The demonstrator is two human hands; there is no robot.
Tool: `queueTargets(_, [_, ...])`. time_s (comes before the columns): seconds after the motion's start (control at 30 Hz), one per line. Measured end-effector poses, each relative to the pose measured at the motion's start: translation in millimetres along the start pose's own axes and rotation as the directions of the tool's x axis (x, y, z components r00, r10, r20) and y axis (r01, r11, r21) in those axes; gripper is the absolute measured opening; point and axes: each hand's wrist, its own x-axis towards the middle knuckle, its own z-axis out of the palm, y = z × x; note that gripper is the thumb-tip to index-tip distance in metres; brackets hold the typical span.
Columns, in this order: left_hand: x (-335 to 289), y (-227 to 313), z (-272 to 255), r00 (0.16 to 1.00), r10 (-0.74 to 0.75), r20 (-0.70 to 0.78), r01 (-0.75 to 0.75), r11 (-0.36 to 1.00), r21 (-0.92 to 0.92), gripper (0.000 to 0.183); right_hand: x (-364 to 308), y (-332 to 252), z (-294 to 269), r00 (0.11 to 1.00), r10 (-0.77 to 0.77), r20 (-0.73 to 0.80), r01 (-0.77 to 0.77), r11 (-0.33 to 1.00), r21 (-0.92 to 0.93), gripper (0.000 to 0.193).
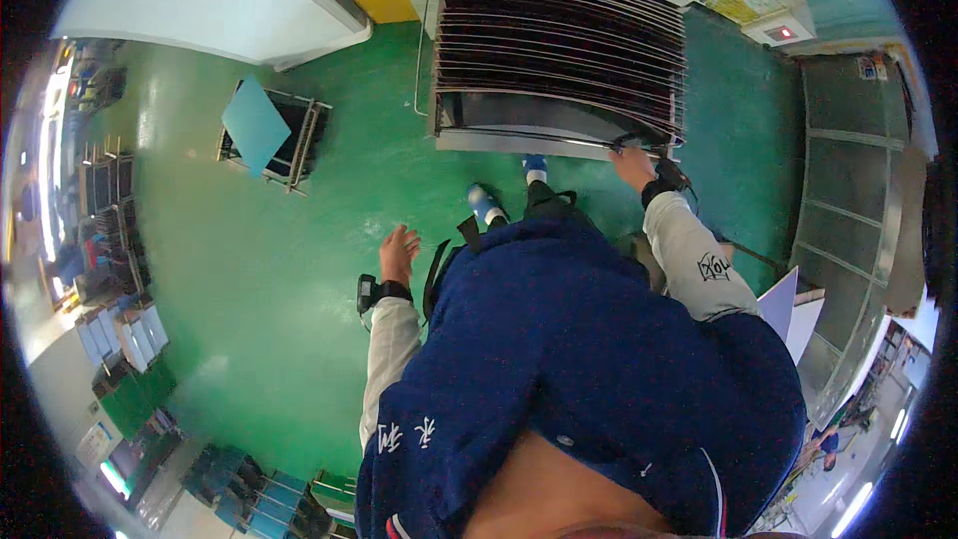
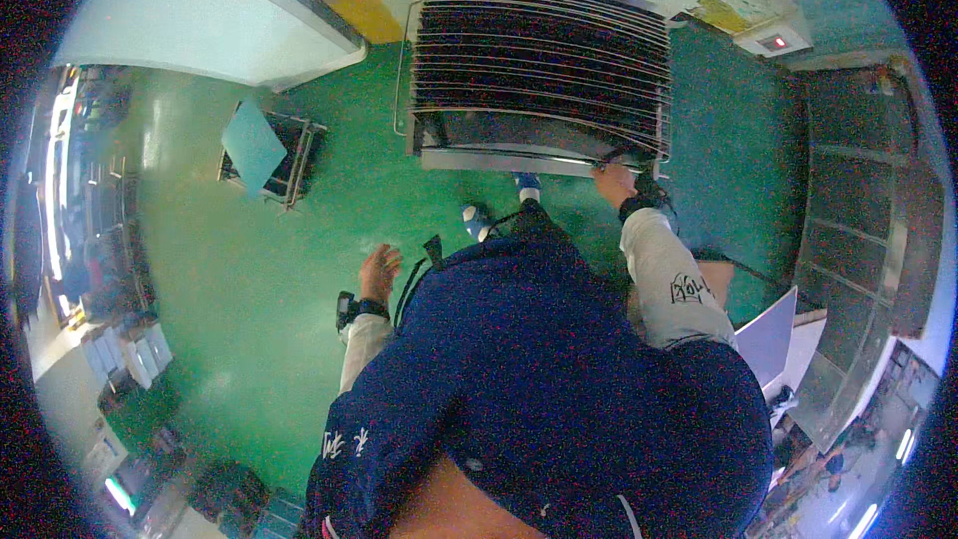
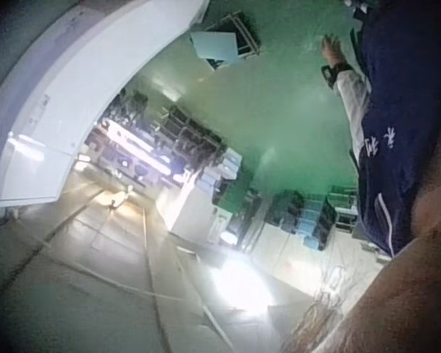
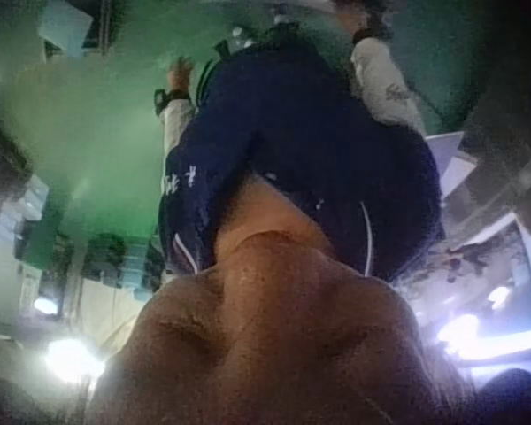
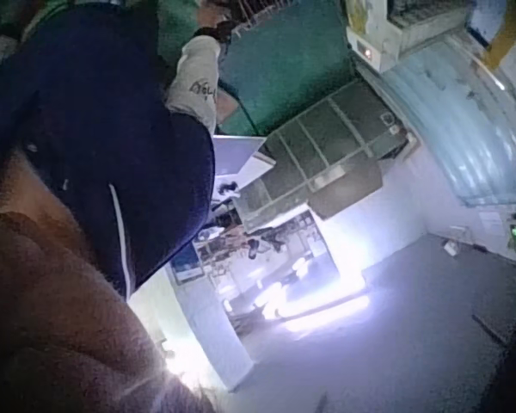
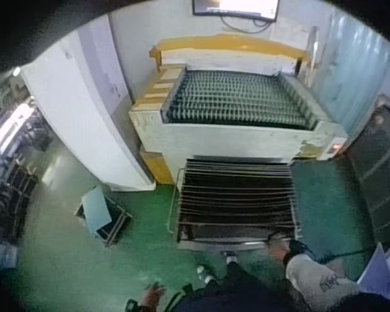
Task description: Placing dark rectangular plates onto an industrial processing machine and moving storage racks.
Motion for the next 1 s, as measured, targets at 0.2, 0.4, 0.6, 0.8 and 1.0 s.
queueTargets(0.2, [-6.5, 16.7, 36.0, 0.998, 0.066, 0.007, -0.066, 0.997, -0.04, 0.036, 32.1, 33.0, 50.1, 0.661, 0.322, 0.677, -0.687, 0.623, 0.374, 0.034])
queueTargets(0.4, [-12.3, 56.3, 115.3, 0.974, 0.124, 0.189, -0.155, 0.976, 0.155, 0.037, 32.5, 104.4, 86.2, 0.854, -0.204, 0.478, -0.097, 0.841, 0.532, 0.031])
queueTargets(0.6, [12.3, 115.9, 197.8, 0.784, 0.575, 0.235, -0.608, 0.636, 0.475, 0.05, 10.4, -14.4, 5.6, 0.976, -0.212, 0.058, 0.217, 0.89, -0.4, 0.019])
queueTargets(0.8, [9.4, 155.9, 258.0, 0.681, 0.696, 0.227, -0.691, 0.508, 0.515, 0.059, 6.4, -25.3, -42.4, 0.977, -0.189, 0.094, 0.211, 0.906, -0.368, 0.011])
queueTargets(1.0, [19.7, 155.8, 289.0, 0.682, 0.71, 0.177, -0.68, 0.525, 0.512, 0.058, -0.9, -12.8, -58.9, 0.985, 0.013, 0.17, 0.027, 0.973, -0.229, 0.012])
